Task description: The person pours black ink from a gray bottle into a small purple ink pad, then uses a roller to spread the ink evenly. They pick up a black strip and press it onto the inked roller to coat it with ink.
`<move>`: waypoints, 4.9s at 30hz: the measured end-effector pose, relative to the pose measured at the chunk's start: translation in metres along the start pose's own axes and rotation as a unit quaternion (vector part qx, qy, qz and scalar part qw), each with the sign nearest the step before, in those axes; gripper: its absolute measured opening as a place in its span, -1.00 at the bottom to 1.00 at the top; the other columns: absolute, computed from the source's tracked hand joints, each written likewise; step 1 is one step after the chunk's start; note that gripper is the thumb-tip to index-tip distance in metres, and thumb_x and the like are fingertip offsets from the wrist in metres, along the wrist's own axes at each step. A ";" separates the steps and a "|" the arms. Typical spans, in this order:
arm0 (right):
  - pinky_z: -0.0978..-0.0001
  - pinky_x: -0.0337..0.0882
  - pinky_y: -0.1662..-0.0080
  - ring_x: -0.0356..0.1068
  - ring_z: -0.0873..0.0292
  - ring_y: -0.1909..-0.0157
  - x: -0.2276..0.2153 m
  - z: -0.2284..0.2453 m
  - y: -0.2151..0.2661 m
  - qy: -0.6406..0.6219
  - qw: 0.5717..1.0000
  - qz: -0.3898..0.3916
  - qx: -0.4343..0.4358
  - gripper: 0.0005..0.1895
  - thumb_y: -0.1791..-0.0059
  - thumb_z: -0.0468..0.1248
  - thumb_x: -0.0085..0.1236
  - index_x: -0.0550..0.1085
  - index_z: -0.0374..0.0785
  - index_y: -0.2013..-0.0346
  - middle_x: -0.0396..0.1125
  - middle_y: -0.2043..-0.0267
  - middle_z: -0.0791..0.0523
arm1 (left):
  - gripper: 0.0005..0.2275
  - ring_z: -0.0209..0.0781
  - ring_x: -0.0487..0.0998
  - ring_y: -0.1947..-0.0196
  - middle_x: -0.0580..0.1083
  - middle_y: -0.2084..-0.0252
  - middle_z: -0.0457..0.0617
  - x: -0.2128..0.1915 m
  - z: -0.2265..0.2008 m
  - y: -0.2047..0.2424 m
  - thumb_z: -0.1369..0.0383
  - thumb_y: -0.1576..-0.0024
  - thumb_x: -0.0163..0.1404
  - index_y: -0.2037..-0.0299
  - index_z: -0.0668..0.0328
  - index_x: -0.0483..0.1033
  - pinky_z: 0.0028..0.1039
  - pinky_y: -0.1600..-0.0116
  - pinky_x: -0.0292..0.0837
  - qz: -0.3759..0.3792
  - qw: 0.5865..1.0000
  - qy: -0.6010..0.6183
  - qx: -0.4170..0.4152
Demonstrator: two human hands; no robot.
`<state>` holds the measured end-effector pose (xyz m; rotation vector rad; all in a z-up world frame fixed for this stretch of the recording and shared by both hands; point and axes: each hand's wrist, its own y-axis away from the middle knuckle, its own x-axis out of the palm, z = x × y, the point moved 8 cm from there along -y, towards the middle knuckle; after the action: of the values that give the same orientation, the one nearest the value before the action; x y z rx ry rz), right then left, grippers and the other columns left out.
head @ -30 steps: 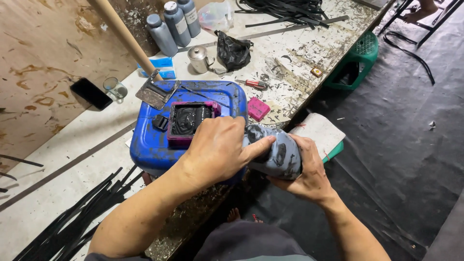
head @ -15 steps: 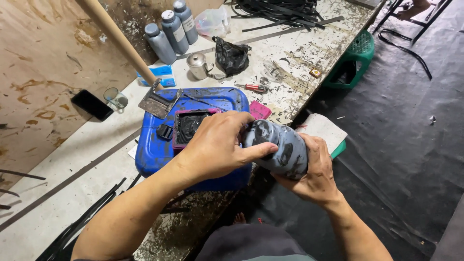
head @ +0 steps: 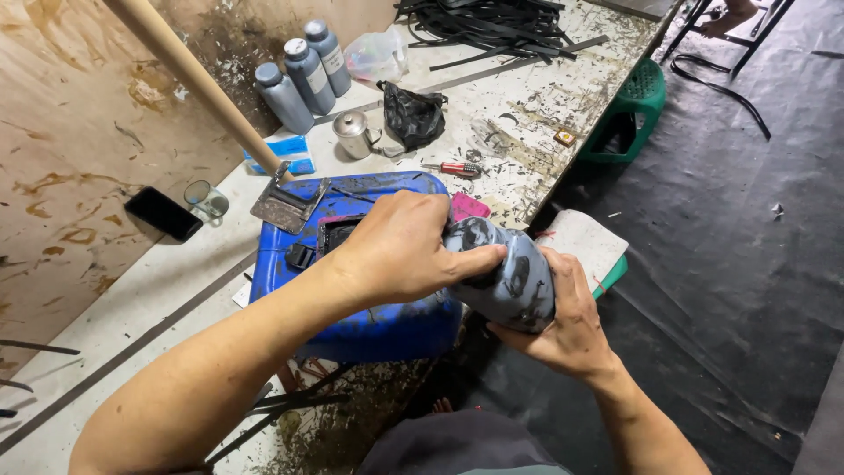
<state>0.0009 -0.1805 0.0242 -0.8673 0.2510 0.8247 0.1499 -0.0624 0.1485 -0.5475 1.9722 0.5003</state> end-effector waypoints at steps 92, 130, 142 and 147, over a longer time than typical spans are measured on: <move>-0.02 0.35 -0.16 0.37 -0.14 -0.11 0.010 0.012 -0.014 0.001 1.000 -0.004 -0.015 0.11 0.39 0.10 0.62 0.30 -0.25 -0.31 0.27 -0.02 -0.02 | -0.44 0.41 0.61 0.21 0.51 0.39 0.36 -0.014 0.001 0.005 -0.12 -0.12 0.00 0.37 0.41 0.54 -0.03 0.17 0.53 0.047 0.999 -0.013 0.016; -0.06 0.35 -0.16 0.37 -0.19 -0.13 0.008 0.005 -0.009 -0.003 1.000 0.007 -0.001 0.15 0.45 0.02 0.64 0.28 -0.23 -0.31 0.28 -0.02 -0.03 | -0.39 0.21 0.58 0.16 0.49 0.31 0.03 -0.002 -0.010 0.006 -0.08 0.09 0.28 -0.06 0.04 0.43 0.01 0.17 0.51 -0.003 0.977 -0.135 0.164; -0.05 0.35 -0.15 0.37 -0.20 -0.13 0.012 0.006 -0.004 -0.010 1.000 -0.006 -0.001 0.14 0.46 -0.01 0.66 0.29 -0.25 -0.30 0.29 -0.06 -0.05 | -0.45 0.37 0.47 -0.04 0.48 0.05 0.27 -0.004 -0.013 0.027 0.33 0.03 0.27 -0.18 0.28 0.38 0.01 -0.01 0.47 0.025 0.958 -0.032 0.283; 0.01 0.36 -0.16 0.37 -0.16 -0.12 0.015 0.015 -0.002 0.031 0.999 -0.027 -0.021 0.11 0.42 0.04 0.62 0.30 -0.28 -0.29 0.28 -0.06 -0.03 | -0.42 0.34 0.59 0.27 0.53 0.41 0.24 -0.009 0.008 0.018 -0.19 -0.11 0.01 0.27 0.35 0.51 0.00 0.20 0.49 0.014 0.987 -0.077 0.140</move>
<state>0.0106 -0.1617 0.0272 -0.9364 0.2642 0.7552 0.1485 -0.0419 0.1555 -0.2943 1.8635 0.2666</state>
